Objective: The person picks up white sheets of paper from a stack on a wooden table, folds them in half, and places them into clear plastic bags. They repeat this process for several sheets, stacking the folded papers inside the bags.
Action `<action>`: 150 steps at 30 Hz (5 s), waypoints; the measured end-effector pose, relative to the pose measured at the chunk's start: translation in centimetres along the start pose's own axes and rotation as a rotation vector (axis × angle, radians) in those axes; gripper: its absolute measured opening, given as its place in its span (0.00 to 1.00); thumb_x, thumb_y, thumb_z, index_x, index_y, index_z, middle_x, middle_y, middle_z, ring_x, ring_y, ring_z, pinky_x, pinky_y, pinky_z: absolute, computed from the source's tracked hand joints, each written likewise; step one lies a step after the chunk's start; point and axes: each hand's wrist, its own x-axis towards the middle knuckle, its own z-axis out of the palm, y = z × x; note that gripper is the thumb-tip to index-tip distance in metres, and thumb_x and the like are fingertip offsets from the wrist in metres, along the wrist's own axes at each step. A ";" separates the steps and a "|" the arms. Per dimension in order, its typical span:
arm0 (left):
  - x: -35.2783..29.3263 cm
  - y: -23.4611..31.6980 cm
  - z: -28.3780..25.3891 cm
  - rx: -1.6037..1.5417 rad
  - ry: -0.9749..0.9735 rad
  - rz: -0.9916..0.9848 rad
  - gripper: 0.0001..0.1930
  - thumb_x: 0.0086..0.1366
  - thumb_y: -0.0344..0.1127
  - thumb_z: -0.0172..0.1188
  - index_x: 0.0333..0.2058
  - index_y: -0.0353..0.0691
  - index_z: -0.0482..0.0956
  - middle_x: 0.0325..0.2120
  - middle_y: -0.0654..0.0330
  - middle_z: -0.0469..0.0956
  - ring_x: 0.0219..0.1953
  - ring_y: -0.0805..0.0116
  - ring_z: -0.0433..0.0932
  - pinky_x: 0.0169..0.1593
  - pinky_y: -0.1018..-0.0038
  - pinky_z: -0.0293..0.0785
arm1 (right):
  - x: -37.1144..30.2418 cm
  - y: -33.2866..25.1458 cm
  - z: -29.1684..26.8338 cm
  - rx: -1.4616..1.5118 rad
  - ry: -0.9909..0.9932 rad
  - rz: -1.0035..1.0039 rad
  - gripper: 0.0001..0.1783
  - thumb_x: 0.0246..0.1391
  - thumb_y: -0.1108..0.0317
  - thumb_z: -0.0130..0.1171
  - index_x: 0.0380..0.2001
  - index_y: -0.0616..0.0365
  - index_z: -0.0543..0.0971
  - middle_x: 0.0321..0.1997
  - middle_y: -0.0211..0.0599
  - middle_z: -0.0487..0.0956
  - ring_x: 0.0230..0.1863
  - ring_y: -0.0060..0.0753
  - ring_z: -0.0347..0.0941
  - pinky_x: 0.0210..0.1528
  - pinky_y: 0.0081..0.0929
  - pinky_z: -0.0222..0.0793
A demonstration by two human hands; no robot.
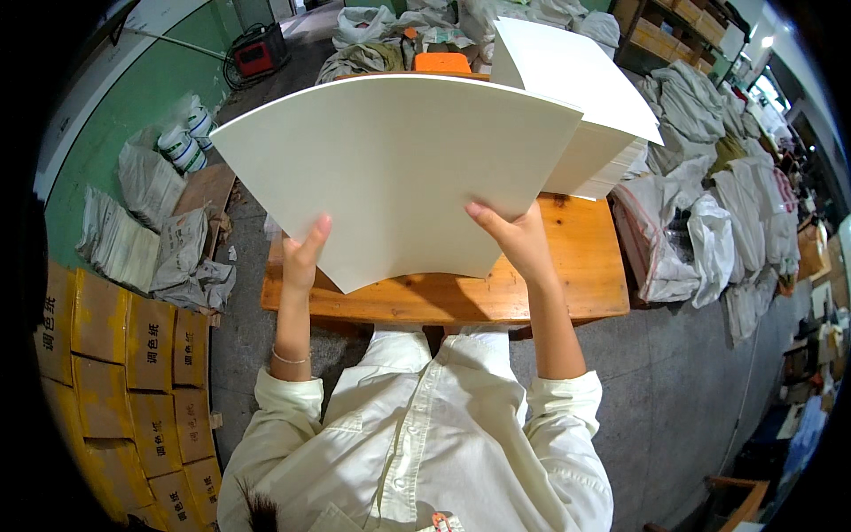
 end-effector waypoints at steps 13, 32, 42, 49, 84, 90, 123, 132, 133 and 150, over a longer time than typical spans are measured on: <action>-1.0 -0.2 -0.8 0.019 -0.057 -0.068 0.19 0.56 0.41 0.66 0.41 0.34 0.75 0.35 0.62 0.77 0.39 0.74 0.73 0.43 0.77 0.70 | -0.7 -0.4 -1.2 -0.005 0.012 0.048 0.18 0.48 0.63 0.65 0.39 0.62 0.75 0.37 0.31 0.76 0.40 0.23 0.70 0.43 0.23 0.67; 2.0 15.0 1.4 0.725 -0.681 0.438 0.12 0.48 0.22 0.60 0.35 0.36 0.79 0.28 0.51 0.79 0.28 0.54 0.79 0.31 0.72 0.73 | -1.9 -16.9 -4.2 -0.912 -0.383 -0.280 0.30 0.40 0.72 0.67 0.50 0.60 0.72 0.51 0.43 0.72 0.49 0.34 0.71 0.49 0.29 0.67; 5.7 -0.1 -9.4 1.200 -0.379 0.225 0.20 0.56 0.35 0.60 0.48 0.39 0.74 0.46 0.52 0.75 0.48 0.55 0.73 0.51 0.66 0.69 | -14.7 2.5 -12.3 -0.018 0.003 0.936 0.16 0.51 0.66 0.61 0.42 0.62 0.76 0.34 0.34 0.79 0.34 0.24 0.74 0.37 0.22 0.72; 5.5 -9.2 -14.7 1.449 -0.699 0.109 0.30 0.52 0.35 0.62 0.55 0.39 0.66 0.54 0.52 0.68 0.58 0.57 0.64 0.59 0.64 0.63 | -26.1 6.8 -10.2 0.494 0.338 1.032 0.14 0.50 0.68 0.62 0.37 0.68 0.75 0.35 0.41 0.79 0.32 0.27 0.77 0.32 0.23 0.77; 3.4 -9.3 -10.7 1.361 -0.811 0.302 0.13 0.54 0.28 0.55 0.39 0.36 0.78 0.40 0.55 0.78 0.43 0.58 0.76 0.48 0.66 0.72 | -27.6 4.7 -9.1 0.480 0.433 1.065 0.10 0.51 0.71 0.60 0.33 0.69 0.77 0.28 0.42 0.80 0.24 0.29 0.78 0.25 0.22 0.78; 3.4 -7.8 -12.4 1.416 -0.630 0.316 0.12 0.52 0.25 0.55 0.37 0.38 0.78 0.34 0.54 0.79 0.38 0.56 0.77 0.42 0.65 0.73 | -27.8 4.8 -9.4 0.455 0.437 1.064 0.09 0.51 0.70 0.60 0.31 0.68 0.77 0.27 0.41 0.80 0.23 0.28 0.78 0.25 0.23 0.77; 28.6 13.0 -12.3 0.957 -0.440 -0.419 0.18 0.66 0.47 0.48 0.44 0.41 0.77 0.33 0.61 0.81 0.18 0.83 0.74 0.15 0.86 0.58 | -32.7 5.5 -12.7 0.741 0.520 0.854 0.25 0.51 0.71 0.58 0.52 0.67 0.66 0.44 0.46 0.77 0.41 0.36 0.77 0.43 0.31 0.76; 29.8 10.9 -6.3 1.253 -0.054 0.357 0.10 0.58 0.42 0.60 0.31 0.43 0.83 0.20 0.68 0.79 0.23 0.80 0.77 0.23 0.83 0.67 | -32.3 4.7 -12.7 0.720 0.500 0.805 0.25 0.51 0.69 0.59 0.52 0.66 0.67 0.45 0.45 0.77 0.40 0.35 0.77 0.40 0.31 0.76; 30.4 12.9 -5.4 1.420 0.027 0.474 0.07 0.56 0.38 0.61 0.32 0.45 0.82 0.25 0.65 0.81 0.25 0.75 0.79 0.27 0.80 0.71 | -32.2 4.8 -12.6 0.721 0.492 0.802 0.26 0.51 0.68 0.59 0.52 0.65 0.67 0.44 0.45 0.77 0.40 0.35 0.78 0.39 0.31 0.77; 3.0 -4.7 7.3 1.501 -0.568 0.903 0.12 0.51 0.29 0.55 0.37 0.40 0.77 0.48 0.57 0.74 0.48 0.58 0.74 0.36 0.72 0.78 | -36.2 3.9 -13.5 0.777 0.486 0.803 0.25 0.51 0.70 0.58 0.51 0.69 0.66 0.45 0.47 0.77 0.42 0.37 0.77 0.46 0.32 0.75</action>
